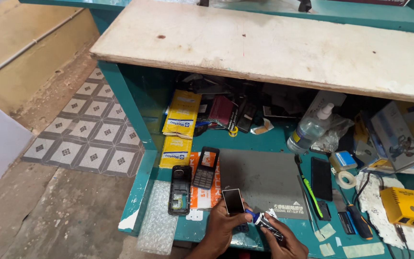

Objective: The person uses tweezers to manipulate small components on a mobile phone's circuit board. They then apply glue from a tube to the board and attach a small metal bracket, pressing it into place.

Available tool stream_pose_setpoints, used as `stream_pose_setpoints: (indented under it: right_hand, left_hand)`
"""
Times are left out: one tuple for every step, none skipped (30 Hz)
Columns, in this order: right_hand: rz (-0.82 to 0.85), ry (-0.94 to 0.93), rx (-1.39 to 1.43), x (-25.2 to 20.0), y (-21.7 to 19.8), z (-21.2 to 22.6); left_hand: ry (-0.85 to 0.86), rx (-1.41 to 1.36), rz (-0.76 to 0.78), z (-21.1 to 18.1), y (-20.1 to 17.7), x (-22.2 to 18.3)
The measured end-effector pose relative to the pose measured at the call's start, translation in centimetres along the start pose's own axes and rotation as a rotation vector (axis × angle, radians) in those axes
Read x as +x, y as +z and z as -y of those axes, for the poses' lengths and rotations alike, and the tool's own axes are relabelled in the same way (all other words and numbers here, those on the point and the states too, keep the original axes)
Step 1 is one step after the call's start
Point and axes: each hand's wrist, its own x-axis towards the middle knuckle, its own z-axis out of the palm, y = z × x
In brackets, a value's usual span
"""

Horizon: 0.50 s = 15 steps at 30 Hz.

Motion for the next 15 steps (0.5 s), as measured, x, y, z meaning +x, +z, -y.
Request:
stream_pose_setpoints:
  right_hand:
    - [-0.004,-0.042,-0.008,-0.07,0.06,-0.22]
    - [-0.007,-0.083,-0.017,-0.17,0.14,-0.39]
    - [-0.009,-0.124,-0.026,-0.26,0.22,-0.50]
    - [-0.007,-0.133,-0.042,-0.36,0.19,-0.56]
    - [-0.005,-0.141,-0.058,-0.45,0.11,-0.57]
    - [-0.003,-0.150,-0.074,-0.53,0.07,-0.56]
    - [-0.008,-0.176,-0.082,-0.61,0.12,-0.55]
    - [-0.013,-0.205,-0.090,-0.57,0.19,-0.54]
    - [-0.019,-0.234,-0.098,-0.56,0.23,-0.53]
    - [-0.017,-0.233,-0.104,-0.54,0.25,-0.52]
    - [-0.016,-0.231,-0.111,-0.54,0.23,-0.50]
    - [-0.015,-0.229,-0.118,-0.61,0.18,-0.49]
    - [-0.015,-0.228,-0.123,-0.70,0.15,-0.49]
    - [-0.015,-0.228,-0.127,-0.73,0.15,-0.48]
    - [-0.015,-0.228,-0.131,-0.75,0.14,-0.47]
  left_hand:
    - [-0.004,-0.008,0.004,0.03,-0.04,0.06]
    - [-0.007,-0.017,0.007,0.10,-0.08,0.09]
    - [-0.013,-0.019,0.004,0.17,-0.12,0.19]
    - [-0.019,-0.022,-0.001,0.27,-0.18,0.28]
    - [-0.025,-0.025,-0.007,0.39,-0.27,0.29]
    - [-0.022,-0.020,-0.011,0.50,-0.35,0.28]
    - [-0.018,-0.015,-0.016,0.59,-0.44,0.28]
    - [-0.013,-0.010,-0.020,0.65,-0.50,0.33]
    - [-0.021,0.001,-0.036,0.72,-0.50,0.37]
    - [-0.028,0.012,-0.053,0.75,-0.49,0.45]
    - [-0.035,0.024,-0.070,0.74,-0.49,0.51]
    - [-0.027,0.022,-0.062,0.74,-0.51,0.48]
    - [-0.019,0.020,-0.055,0.72,-0.51,0.45]
    - [-0.009,0.018,-0.047,0.66,-0.51,0.45]
    - [-0.005,0.018,-0.040,0.60,-0.46,0.46]
